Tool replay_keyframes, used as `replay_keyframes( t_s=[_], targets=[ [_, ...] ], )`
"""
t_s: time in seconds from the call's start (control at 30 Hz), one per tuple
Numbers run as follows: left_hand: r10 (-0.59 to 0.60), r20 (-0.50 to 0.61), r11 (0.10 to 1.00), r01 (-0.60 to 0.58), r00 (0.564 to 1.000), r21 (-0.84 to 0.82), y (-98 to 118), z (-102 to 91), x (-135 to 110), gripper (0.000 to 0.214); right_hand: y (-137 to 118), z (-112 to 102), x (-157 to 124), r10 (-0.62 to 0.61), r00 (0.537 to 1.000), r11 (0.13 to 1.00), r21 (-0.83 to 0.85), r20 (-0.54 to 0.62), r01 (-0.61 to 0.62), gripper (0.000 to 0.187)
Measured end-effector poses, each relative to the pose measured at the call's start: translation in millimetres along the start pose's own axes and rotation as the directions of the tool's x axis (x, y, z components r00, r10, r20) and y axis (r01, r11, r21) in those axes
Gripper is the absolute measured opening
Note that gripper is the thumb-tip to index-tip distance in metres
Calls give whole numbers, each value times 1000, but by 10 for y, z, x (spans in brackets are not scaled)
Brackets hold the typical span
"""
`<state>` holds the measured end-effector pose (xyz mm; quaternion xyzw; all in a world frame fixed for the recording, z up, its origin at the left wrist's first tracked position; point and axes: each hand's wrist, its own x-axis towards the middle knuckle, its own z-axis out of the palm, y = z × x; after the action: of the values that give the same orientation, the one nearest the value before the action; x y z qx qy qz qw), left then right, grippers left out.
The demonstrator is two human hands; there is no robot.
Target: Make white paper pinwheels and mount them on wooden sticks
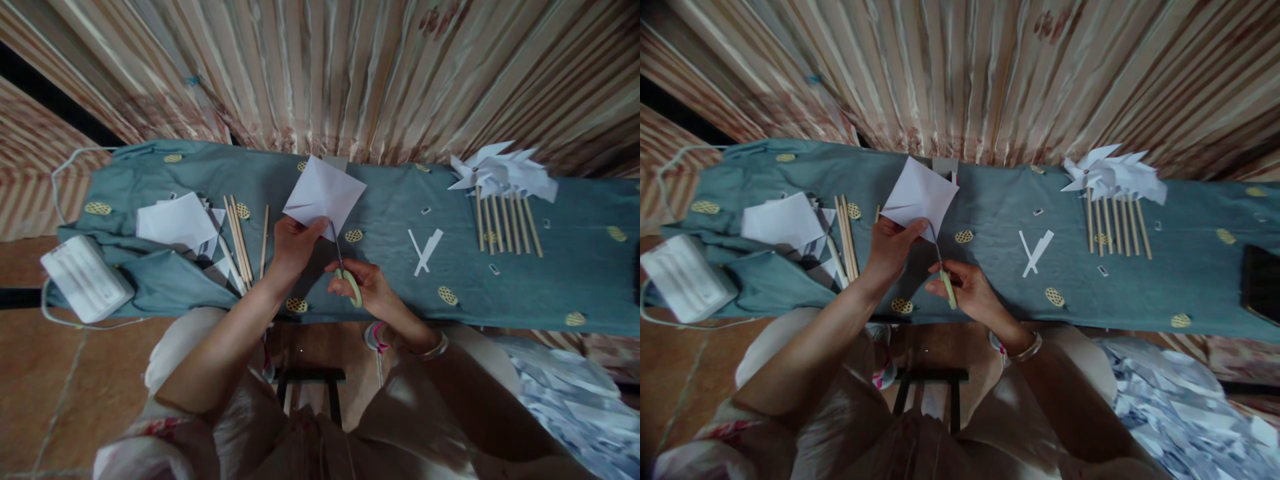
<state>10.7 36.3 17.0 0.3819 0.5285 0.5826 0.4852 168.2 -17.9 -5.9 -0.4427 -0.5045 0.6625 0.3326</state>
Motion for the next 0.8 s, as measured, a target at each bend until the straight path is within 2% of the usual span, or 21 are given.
replay_keyframes(
  t_s=[0.5, 0.8],
  targets=[
    [-5, -10, 1000, 5, 1000, -12, -13, 0, -10, 13, -51, 54, -3, 40, 997, 997, 62, -71, -35, 42],
    [-4, 1, 1000, 4, 1000, 3, 3, -4, -9, 15, -42, 49, 4, 72, 996, 994, 84, -57, -67, 42]
  ],
)
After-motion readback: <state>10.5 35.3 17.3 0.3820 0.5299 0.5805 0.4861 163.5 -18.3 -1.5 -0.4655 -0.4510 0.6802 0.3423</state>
